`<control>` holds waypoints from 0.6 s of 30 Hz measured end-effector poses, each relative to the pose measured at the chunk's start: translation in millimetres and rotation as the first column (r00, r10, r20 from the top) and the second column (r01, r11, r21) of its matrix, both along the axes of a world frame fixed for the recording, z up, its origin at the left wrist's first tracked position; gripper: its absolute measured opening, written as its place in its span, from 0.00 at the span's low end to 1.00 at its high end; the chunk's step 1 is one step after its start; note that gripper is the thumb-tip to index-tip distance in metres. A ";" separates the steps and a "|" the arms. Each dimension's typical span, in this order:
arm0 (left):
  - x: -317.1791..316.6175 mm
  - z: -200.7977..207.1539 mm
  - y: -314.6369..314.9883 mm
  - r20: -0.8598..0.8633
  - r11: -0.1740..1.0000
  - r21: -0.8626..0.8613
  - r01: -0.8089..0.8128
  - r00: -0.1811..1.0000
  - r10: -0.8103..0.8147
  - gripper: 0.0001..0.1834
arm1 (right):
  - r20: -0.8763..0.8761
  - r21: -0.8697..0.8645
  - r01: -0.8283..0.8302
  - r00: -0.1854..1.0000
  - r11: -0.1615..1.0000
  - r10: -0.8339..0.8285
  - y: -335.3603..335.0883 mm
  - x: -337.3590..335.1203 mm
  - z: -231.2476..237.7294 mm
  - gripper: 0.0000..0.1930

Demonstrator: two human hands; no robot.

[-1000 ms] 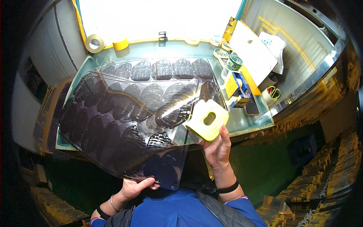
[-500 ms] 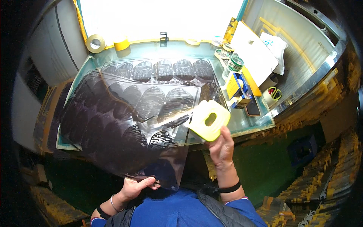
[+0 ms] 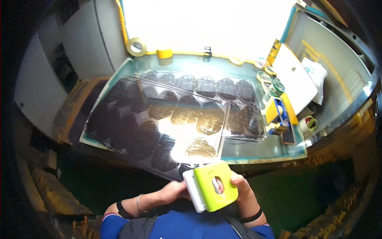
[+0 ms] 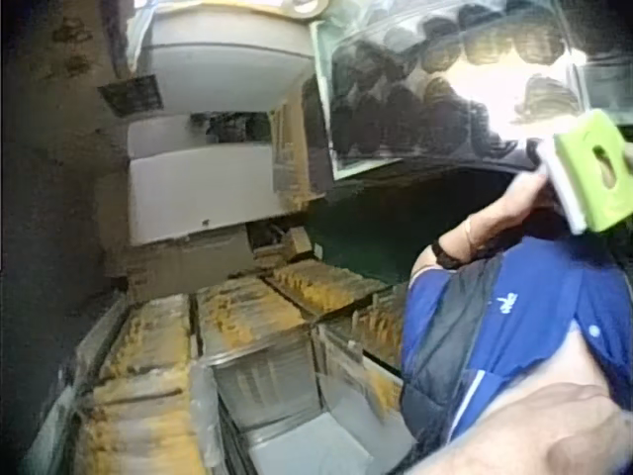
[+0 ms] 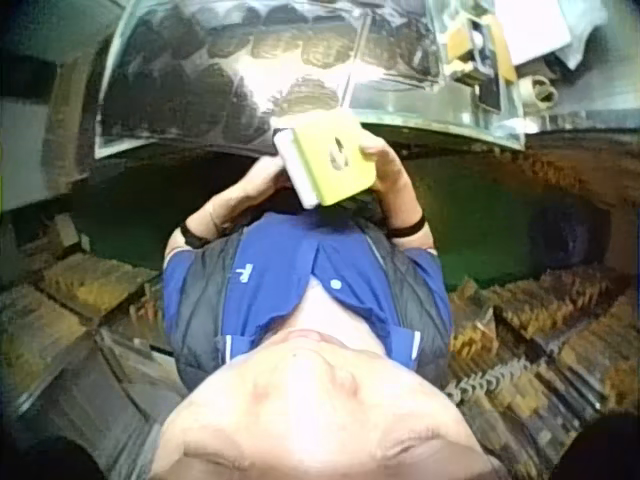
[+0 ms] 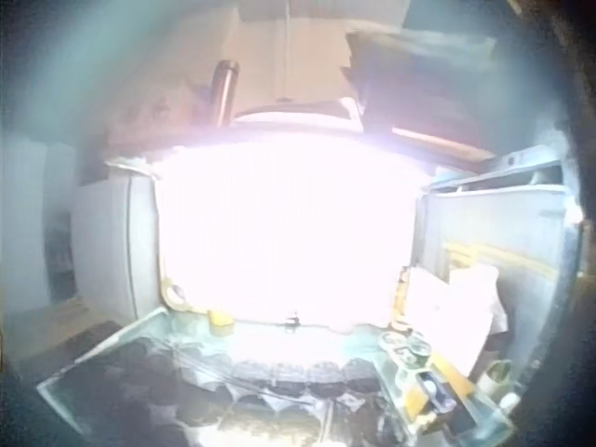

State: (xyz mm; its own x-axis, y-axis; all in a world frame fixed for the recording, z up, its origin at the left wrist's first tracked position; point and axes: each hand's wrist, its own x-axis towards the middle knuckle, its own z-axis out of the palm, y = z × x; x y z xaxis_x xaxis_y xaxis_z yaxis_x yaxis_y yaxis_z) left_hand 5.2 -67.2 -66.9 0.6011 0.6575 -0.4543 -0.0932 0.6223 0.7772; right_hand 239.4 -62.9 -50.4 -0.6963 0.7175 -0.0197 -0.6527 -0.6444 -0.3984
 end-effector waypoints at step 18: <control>36.4 77.6 287.9 -0.875 0.275 0.481 0.832 0.474 0.097 0.39 | 0.479 0.851 -0.282 0.764 0.443 -0.432 -21.4 15.6 109.6 0.40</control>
